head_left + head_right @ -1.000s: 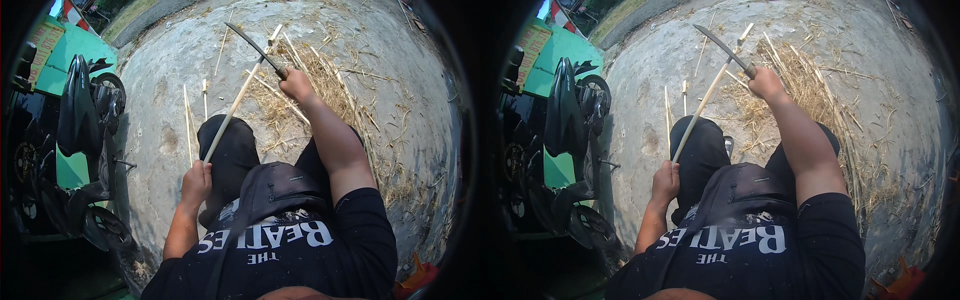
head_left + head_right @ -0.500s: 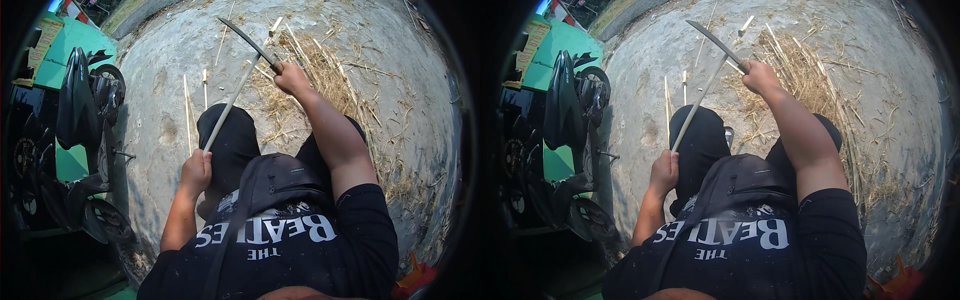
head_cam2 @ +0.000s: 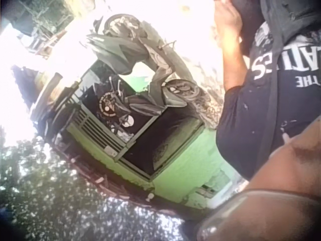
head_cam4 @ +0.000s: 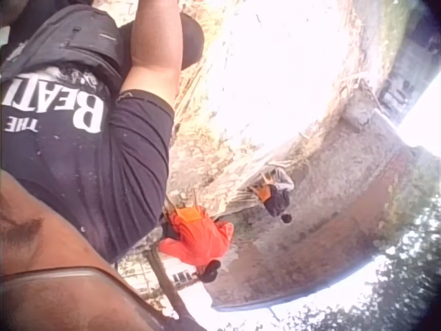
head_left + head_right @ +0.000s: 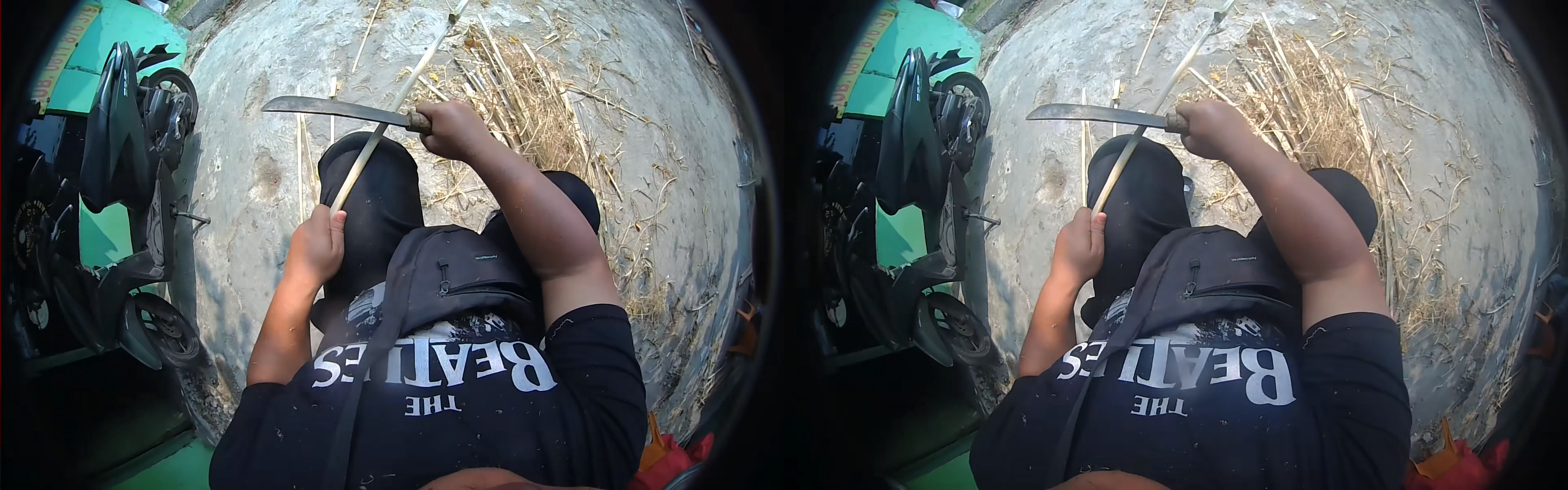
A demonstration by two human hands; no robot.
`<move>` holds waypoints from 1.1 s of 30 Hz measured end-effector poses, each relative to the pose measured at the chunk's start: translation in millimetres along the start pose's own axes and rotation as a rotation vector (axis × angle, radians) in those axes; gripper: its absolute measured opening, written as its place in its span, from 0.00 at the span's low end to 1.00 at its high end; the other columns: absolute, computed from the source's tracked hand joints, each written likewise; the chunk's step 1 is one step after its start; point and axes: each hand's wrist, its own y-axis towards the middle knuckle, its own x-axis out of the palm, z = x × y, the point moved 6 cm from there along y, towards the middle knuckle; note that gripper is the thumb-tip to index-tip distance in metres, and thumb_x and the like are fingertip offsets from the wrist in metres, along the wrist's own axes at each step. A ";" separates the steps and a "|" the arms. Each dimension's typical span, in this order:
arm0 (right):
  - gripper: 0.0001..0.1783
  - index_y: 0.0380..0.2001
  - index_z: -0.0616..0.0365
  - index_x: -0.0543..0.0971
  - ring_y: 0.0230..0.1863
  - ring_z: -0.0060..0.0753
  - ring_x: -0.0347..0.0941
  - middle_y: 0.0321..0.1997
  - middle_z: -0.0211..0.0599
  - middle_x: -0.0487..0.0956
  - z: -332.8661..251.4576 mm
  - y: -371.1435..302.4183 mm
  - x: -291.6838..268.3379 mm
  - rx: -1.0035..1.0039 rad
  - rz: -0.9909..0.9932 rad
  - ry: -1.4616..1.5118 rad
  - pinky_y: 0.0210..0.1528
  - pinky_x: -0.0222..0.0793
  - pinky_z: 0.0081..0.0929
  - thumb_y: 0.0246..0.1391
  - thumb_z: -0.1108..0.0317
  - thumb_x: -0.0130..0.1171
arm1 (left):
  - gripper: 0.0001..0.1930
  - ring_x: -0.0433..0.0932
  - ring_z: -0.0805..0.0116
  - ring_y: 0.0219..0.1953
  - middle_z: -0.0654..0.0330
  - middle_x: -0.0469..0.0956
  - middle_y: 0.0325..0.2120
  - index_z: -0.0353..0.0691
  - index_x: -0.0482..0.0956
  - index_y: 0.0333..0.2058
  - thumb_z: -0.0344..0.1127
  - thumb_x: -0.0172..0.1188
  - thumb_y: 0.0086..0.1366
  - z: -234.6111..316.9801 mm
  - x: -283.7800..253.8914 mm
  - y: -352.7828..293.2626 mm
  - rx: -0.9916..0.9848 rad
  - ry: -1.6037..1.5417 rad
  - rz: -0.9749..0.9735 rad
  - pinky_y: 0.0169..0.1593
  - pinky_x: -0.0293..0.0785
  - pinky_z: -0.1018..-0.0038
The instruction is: The person holds a bamboo stick by hand and scrapes along its length using a knife.
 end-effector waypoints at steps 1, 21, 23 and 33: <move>0.06 0.32 0.51 0.80 0.37 0.55 0.81 0.30 0.45 0.82 -9.0 -2.9 -2.0 -0.038 0.019 -0.027 0.41 0.77 0.50 0.51 0.64 0.61 | 0.18 0.76 0.28 0.28 0.36 0.75 0.20 0.36 0.67 0.32 0.45 0.51 0.77 -2.2 0.2 -2.7 -0.001 0.002 -0.006 0.30 0.68 0.43; 0.06 0.34 0.52 0.81 0.35 0.58 0.80 0.31 0.50 0.82 26.2 6.7 -21.1 0.056 0.093 0.073 0.39 0.76 0.48 0.51 0.66 0.62 | 0.19 0.75 0.28 0.28 0.37 0.74 0.20 0.36 0.68 0.32 0.45 0.50 0.77 -5.1 2.5 -1.4 0.011 -0.086 0.026 0.30 0.68 0.44; 0.09 0.37 0.49 0.83 0.37 0.56 0.81 0.33 0.49 0.84 23.6 2.8 -21.3 0.098 0.114 0.090 0.42 0.78 0.49 0.51 0.64 0.61 | 0.19 0.74 0.28 0.27 0.37 0.74 0.20 0.36 0.68 0.31 0.45 0.50 0.78 -7.5 -0.1 -4.5 0.012 -0.101 0.016 0.29 0.67 0.45; 0.07 0.36 0.46 0.81 0.39 0.52 0.82 0.35 0.42 0.84 64.4 3.6 -59.5 0.284 0.206 -0.121 0.42 0.78 0.48 0.57 0.59 0.60 | 0.20 0.73 0.41 0.23 0.43 0.72 0.19 0.34 0.69 0.31 0.44 0.48 0.79 -59.9 -8.5 -45.6 -0.041 -0.262 -0.092 0.29 0.67 0.57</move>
